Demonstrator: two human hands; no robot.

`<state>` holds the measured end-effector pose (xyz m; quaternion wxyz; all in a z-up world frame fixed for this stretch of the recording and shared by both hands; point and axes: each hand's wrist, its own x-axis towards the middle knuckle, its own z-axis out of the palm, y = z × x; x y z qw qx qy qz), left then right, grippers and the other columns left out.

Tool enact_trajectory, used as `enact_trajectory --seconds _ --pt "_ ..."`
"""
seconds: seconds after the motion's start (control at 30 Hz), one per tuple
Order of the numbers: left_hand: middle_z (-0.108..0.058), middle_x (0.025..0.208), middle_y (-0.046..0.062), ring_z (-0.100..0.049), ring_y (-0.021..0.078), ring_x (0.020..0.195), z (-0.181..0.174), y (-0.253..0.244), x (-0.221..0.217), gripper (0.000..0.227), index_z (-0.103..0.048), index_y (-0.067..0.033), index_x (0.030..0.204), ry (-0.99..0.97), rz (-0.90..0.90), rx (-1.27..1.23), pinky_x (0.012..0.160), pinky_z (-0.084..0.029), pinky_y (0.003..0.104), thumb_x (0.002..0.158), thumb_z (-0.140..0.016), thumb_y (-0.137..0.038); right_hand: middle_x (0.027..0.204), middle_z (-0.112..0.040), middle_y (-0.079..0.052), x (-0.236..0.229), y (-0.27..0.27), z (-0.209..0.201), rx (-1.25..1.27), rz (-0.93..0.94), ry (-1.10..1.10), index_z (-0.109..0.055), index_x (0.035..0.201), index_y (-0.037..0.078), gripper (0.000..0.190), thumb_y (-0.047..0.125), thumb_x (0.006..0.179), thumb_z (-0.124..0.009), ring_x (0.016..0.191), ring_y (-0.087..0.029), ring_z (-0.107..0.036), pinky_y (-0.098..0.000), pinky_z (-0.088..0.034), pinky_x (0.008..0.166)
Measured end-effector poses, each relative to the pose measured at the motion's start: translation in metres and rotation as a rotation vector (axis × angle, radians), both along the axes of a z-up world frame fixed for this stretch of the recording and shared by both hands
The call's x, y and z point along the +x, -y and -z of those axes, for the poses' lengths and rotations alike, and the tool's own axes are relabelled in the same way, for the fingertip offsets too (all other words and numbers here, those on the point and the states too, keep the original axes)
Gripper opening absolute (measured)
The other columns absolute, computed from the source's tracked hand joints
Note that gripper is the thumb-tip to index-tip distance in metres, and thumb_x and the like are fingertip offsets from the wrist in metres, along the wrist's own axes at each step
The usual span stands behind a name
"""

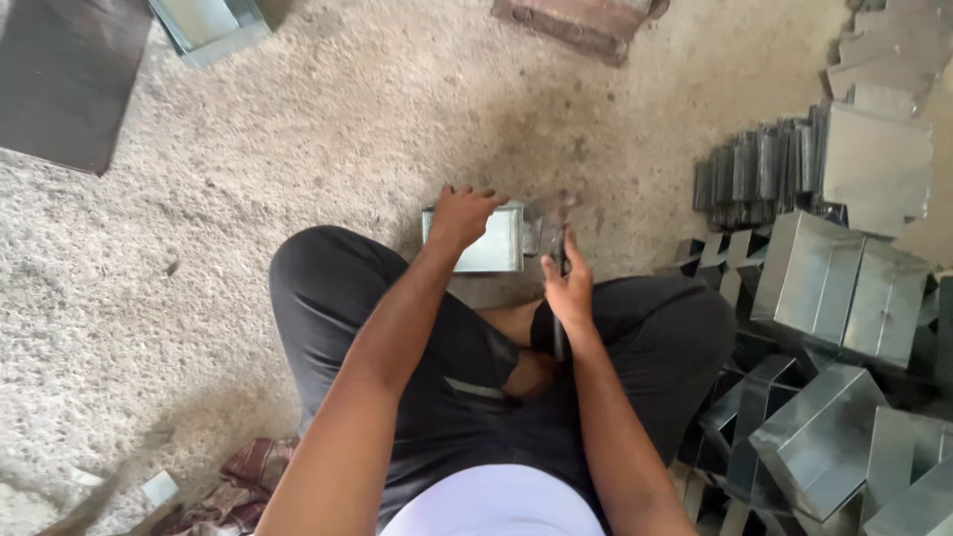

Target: The person sits on the floor and uses a hammer to strike small metal pieces placed on a metal block. They repeatedly pick up pieces, position them, and hammer them to shape or flatten them.

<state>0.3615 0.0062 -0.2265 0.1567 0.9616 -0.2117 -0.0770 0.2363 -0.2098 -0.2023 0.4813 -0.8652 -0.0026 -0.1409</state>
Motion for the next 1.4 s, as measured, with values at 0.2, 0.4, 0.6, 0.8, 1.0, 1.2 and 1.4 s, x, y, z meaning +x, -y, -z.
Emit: enact_trajectory --seconds 0.2,0.4,0.6,0.8,1.0,1.2,1.4 --pt "-0.065 0.132 0.006 -0.061 0.0324 0.115 -0.025 0.003 -0.028 0.059 -0.056 -0.0269 0.15 0.461 0.083 -0.033 0.101 -0.045 0.054 0.093 -0.056 -0.013 0.088 -0.062 0.001 -0.002 0.018 0.019 0.369 0.071 -0.411 -0.041 0.159 0.018 0.071 0.01 0.095 -0.07 0.053 -0.008 -0.047 -0.0261 -0.042 0.045" --pt "-0.065 0.123 0.006 -0.06 0.0283 0.117 -0.059 0.011 -0.038 0.044 -0.059 -0.02 0.135 0.508 -0.027 0.057 0.106 -0.041 0.056 0.091 -0.059 -0.017 0.077 -0.054 0.003 -0.005 -0.008 -0.042 0.436 0.036 -0.33 -0.037 0.162 0.021 0.072 0.011 0.099 -0.069 0.051 -0.005 -0.046 -0.0237 -0.039 0.043" --pt "-0.063 0.108 0.01 -0.059 0.0285 0.104 -0.058 0.014 -0.039 0.044 -0.063 -0.0058 0.117 0.578 -0.008 -0.014 0.098 -0.04 0.056 0.078 -0.058 -0.024 0.08 -0.057 0.001 -0.04 -0.009 -0.127 0.441 0.002 0.027 -0.032 0.165 0.009 0.068 0.006 0.105 -0.063 0.055 -0.005 -0.052 -0.0249 -0.047 0.046" --pt "-0.06 0.103 0.008 -0.059 0.0271 0.102 -0.064 0.007 -0.024 0.021 -0.062 -0.0089 0.11 0.579 -0.043 0.009 0.1 -0.041 0.054 0.091 -0.057 -0.015 0.103 -0.066 -0.017 -0.01 -0.016 -0.16 -0.064 0.029 0.503 -0.034 0.161 0.005 0.063 0.003 0.105 -0.061 0.076 -0.021 -0.063 -0.0324 -0.053 0.065" --pt "-0.06 0.101 0.007 -0.059 0.0268 0.1 -0.062 0.018 -0.024 0.019 -0.063 -0.0101 0.107 0.552 -0.06 0.028 0.1 -0.041 0.054 0.09 -0.056 -0.014 0.083 -0.061 -0.019 0.026 0.001 -0.153 -0.344 -0.171 -0.091 -0.046 0.157 0.003 0.066 0.006 0.096 -0.071 0.068 -0.031 -0.058 -0.0382 -0.05 0.067" --pt "-0.059 0.101 0.008 -0.059 0.0267 0.099 -0.059 0.016 -0.033 0.02 -0.063 -0.008 0.109 0.59 -0.073 0.023 0.098 -0.042 0.052 0.092 -0.056 -0.016 0.1 -0.064 -0.018 -0.003 -0.012 -0.145 -0.262 -0.041 0.296 -0.04 0.159 0.003 0.062 0.005 0.102 -0.064 0.082 -0.028 -0.064 -0.0374 -0.052 0.075" --pt "-0.059 0.099 0.007 -0.058 0.0253 0.094 -0.063 0.017 -0.026 0.021 -0.063 -0.0074 0.109 0.67 -0.091 0.0 0.096 -0.043 0.052 0.091 -0.056 -0.015 0.087 -0.061 -0.018 0.009 -0.015 -0.129 -0.392 -0.157 0.055 -0.045 0.157 0.006 0.065 0.003 0.096 -0.068 0.071 -0.031 -0.059 -0.0399 -0.051 0.068"
